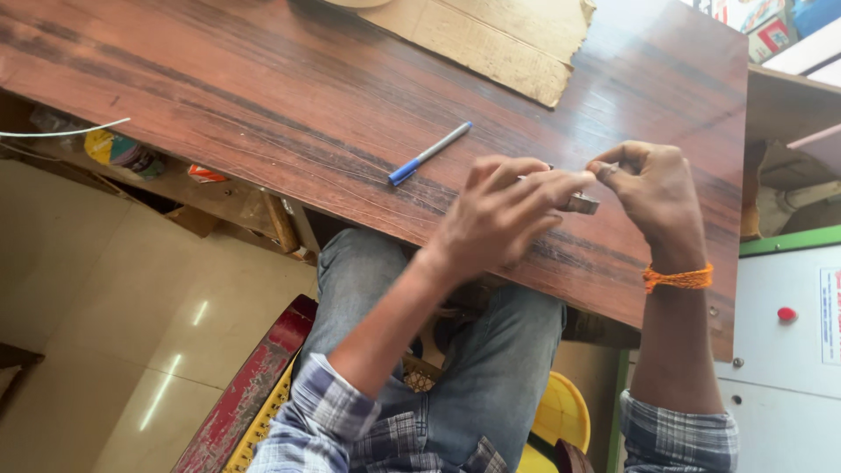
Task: The person sits at a wooden workbench and works on a small pump rotor assembly with copper windings, holding it steady while fitting and pressing components onto it by hand. They occasionally reposition the part and briefly pick up and set down a pen-like object before resuming fitting components.
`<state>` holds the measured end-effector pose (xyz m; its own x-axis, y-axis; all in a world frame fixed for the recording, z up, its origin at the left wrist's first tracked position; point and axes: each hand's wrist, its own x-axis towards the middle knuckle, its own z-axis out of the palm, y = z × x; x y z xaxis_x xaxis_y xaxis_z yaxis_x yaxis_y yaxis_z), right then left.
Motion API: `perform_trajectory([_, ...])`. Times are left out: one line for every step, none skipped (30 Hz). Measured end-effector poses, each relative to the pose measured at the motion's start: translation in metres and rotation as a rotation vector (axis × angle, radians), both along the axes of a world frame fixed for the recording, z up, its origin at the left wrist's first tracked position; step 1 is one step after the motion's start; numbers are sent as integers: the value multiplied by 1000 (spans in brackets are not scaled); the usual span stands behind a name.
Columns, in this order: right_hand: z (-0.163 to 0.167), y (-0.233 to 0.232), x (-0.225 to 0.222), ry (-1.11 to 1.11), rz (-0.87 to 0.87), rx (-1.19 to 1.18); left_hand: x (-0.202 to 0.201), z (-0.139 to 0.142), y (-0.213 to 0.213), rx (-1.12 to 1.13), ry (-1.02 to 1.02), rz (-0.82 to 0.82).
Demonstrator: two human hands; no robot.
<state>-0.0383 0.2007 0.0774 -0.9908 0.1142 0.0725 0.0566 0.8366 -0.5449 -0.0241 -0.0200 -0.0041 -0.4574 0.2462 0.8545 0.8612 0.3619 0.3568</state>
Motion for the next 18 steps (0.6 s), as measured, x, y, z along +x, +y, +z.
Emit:
perform_trajectory([5,3,4,-20,-28,-16,-14,1,-5,-55,-59,-108])
perform_trajectory([11,6,7,-36,-53,-32,-25,2,-8,-109,-114,-212])
perform_trajectory([19,8,11,-56,-54,-88,-31,2,-11,-95,-165,-254])
perform_trajectory([27,9,17,-79,-53,-145,-35,2,-14,-81,-217,-294])
perform_trajectory([33,9,23,-103,-54,-204,-38,2,-15,-69,-272,-337])
perform_trajectory([38,6,28,-93,-13,-244,-40,2,-15,-48,-303,-372])
perform_trajectory([41,4,33,-85,27,-284,-42,3,-15,-27,-337,-408])
perform_trajectory([45,1,39,-77,65,-323,-42,3,-15,-4,-372,-445])
perform_trajectory([48,-3,44,-60,115,-279,-43,3,-15,-12,-382,-456])
perform_trajectory([48,-8,48,-44,166,-234,-43,2,-16,-20,-392,-467])
perform_trajectory([45,-15,52,-27,219,-190,-44,2,-16,-28,-401,-476])
perform_trajectory([42,-22,56,-17,220,-177,-45,2,-16,-34,-407,-483])
perform_trajectory([38,-29,61,-6,225,-163,-46,2,-15,-38,-411,-485])
perform_trajectory([34,-36,65,5,232,-149,-46,2,-15,-44,-415,-485])
perform_trajectory([29,-42,70,17,203,-113,-46,2,-15,-44,-435,-494])
perform_trajectory([25,-48,74,30,174,-77,-46,2,-15,-43,-455,-503])
perform_trajectory([20,-53,79,44,143,-39,-46,3,-15,-41,-473,-514])
perform_trajectory([14,-58,84,101,155,15,-45,3,-15,-32,-464,-508])
